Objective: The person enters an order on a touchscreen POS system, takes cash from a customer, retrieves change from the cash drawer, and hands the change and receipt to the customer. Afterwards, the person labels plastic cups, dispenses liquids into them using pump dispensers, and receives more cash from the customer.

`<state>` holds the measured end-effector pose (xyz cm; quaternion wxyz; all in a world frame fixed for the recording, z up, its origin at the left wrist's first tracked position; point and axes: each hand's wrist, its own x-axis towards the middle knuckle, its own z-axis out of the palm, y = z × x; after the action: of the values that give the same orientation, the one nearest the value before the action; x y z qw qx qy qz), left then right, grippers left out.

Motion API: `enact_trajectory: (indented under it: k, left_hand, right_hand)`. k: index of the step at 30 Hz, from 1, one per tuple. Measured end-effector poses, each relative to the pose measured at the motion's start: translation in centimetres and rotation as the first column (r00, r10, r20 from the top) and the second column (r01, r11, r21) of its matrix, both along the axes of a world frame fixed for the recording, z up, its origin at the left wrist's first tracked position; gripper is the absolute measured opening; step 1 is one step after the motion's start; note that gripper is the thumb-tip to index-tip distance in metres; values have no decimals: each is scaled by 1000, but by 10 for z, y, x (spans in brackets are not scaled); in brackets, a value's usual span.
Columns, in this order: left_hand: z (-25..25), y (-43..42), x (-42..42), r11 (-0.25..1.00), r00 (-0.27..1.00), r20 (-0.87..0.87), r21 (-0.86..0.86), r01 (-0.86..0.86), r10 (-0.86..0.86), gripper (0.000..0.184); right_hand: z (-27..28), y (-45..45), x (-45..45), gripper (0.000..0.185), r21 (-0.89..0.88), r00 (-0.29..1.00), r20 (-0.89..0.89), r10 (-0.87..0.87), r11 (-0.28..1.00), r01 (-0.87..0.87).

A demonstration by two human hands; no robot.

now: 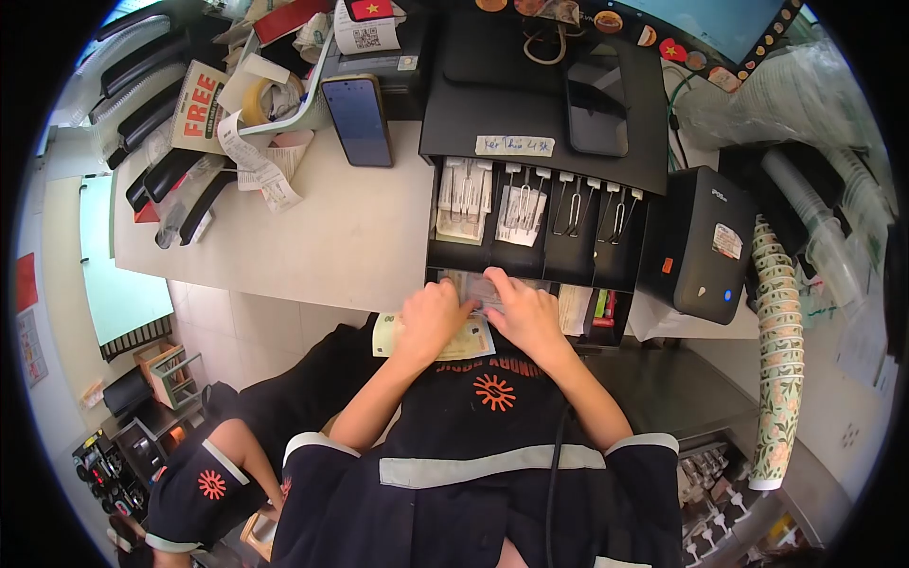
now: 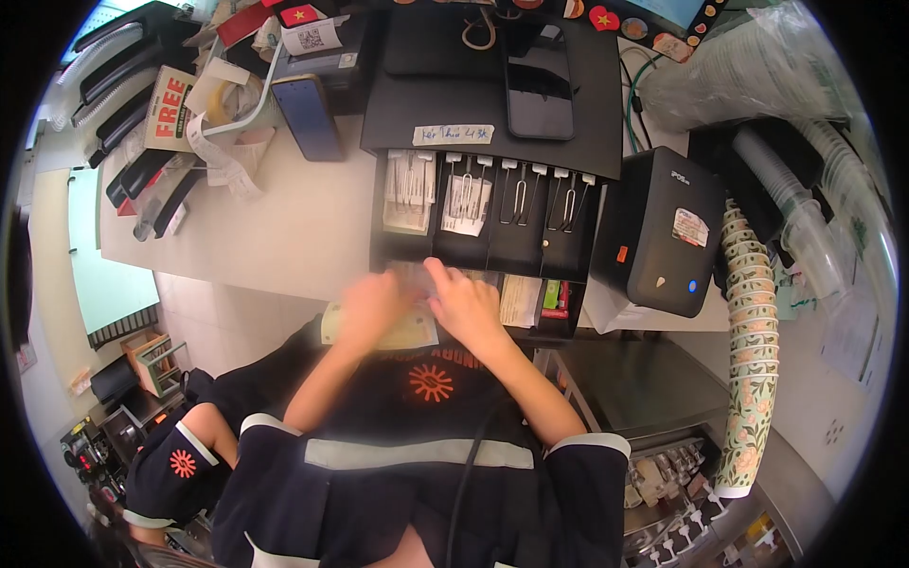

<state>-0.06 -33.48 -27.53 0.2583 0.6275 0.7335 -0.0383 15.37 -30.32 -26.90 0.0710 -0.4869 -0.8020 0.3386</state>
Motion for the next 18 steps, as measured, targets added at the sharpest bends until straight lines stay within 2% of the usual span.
enact_trajectory:
  k: [5, 8, 9, 12, 15, 18]
  left_hand:
    - [1, 1, 6, 999, 1000, -24, -40, -10, 9, 37]
    - [-4, -2, 5, 1000, 1000, 3, -8, -11, 11, 32]
    - [-5, -4, 5, 1000, 1000, 19, 13, -11, 11, 30]
    - [-7, -6, 4, 999, 999, 46, 46, -24, 22, 25]
    - [-9, -9, 2, 988, 991, 123, 135, -71, 54, 26]
    - [2, -9, 0, 954, 927, 327, 166, -250, 186, 23]
  right_hand:
    - [-6, -7, 3, 32, 166, 995, 75, 69, 983, -81]
    - [-13, -18, 6, 48, 99, 972, 217, 92, 988, -116]
    - [-10, -18, 6, 45, 119, 961, 260, 91, 985, -125]
    - [-18, -15, 12, 39, 135, 959, 246, 140, 975, -177]
    - [-18, -10, 21, 13, 237, 973, 83, 215, 944, -229]
    - [-11, -3, 30, 11, 223, 970, -19, 243, 947, -233]
